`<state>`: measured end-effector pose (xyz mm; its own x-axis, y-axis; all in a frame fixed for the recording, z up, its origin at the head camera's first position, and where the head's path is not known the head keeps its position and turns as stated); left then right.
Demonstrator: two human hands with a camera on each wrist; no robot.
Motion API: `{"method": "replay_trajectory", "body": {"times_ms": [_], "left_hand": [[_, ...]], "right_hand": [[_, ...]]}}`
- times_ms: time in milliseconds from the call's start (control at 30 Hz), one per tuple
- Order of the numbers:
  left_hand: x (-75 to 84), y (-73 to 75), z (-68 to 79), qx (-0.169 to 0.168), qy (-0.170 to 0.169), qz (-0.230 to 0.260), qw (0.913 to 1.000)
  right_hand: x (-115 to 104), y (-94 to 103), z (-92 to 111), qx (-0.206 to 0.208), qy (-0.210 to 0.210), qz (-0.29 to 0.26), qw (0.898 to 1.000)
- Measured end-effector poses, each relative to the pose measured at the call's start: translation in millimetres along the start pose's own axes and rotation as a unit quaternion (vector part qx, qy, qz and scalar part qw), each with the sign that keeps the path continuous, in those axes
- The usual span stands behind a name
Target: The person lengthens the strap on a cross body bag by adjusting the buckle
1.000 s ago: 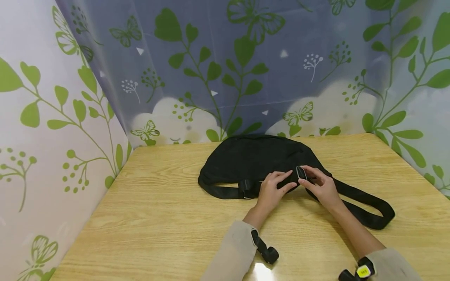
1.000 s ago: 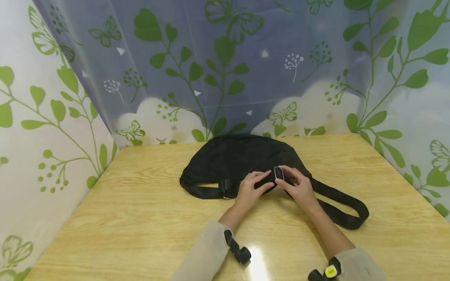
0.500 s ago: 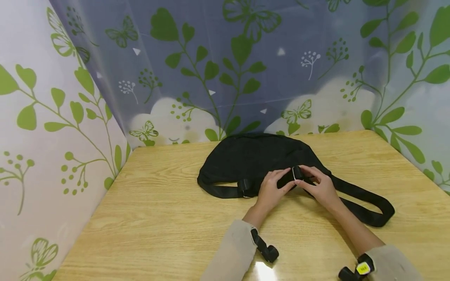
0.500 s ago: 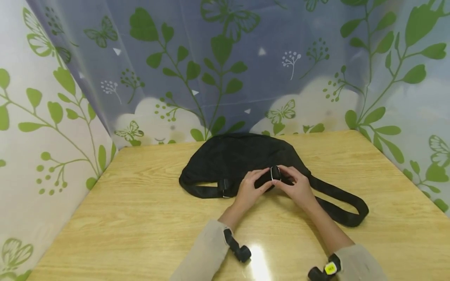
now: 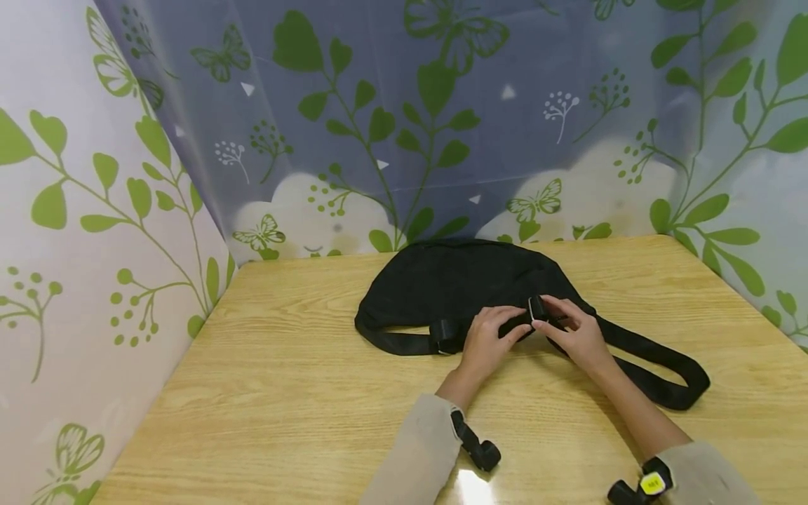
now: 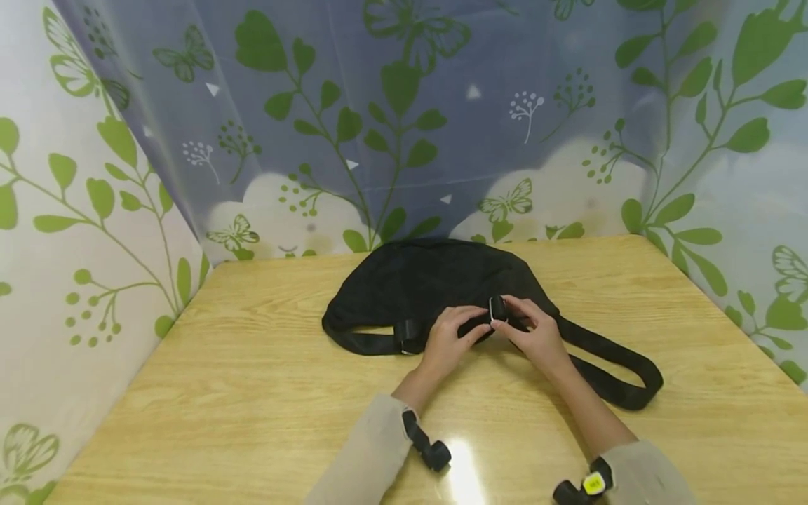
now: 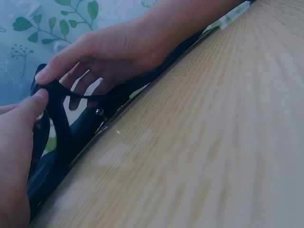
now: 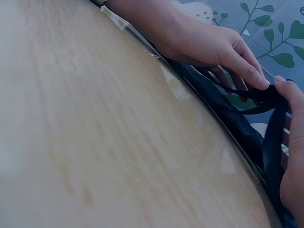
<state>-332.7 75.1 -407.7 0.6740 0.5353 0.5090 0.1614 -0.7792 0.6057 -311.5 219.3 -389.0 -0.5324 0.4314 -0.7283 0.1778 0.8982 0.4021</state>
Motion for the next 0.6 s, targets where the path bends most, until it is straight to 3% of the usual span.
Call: {"method": "replay_trajectory", "body": {"times_ms": [200, 400, 600], "left_hand": [[1.1, 0.7, 0.3, 0.015, -0.018, -0.003, 0.9997], [1.2, 4.4, -0.3, 0.035, -0.022, 0.008, 0.9991], [-1.9, 2.5, 0.2, 0.025, 0.006, 0.008, 0.9996]], "right_hand": [[25, -4.6, 0, -0.030, -0.020, -0.005, 0.999], [34, -9.9, 1, -0.065, -0.050, -0.026, 0.996], [29, -1.5, 0, -0.005, -0.027, 0.004, 1.000]]}}
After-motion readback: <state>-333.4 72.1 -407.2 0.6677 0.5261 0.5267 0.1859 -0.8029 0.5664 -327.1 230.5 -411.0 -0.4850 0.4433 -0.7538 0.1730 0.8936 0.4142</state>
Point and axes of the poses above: each hand's wrist, its own z-axis away from the middle knuckle, its own y-axis out of the back of the hand, x = y × z, the point moved 7 cm from there along -z, towards the middle knuckle, and after that the axes turned 2 degrees about y, right-handed, at the moved point
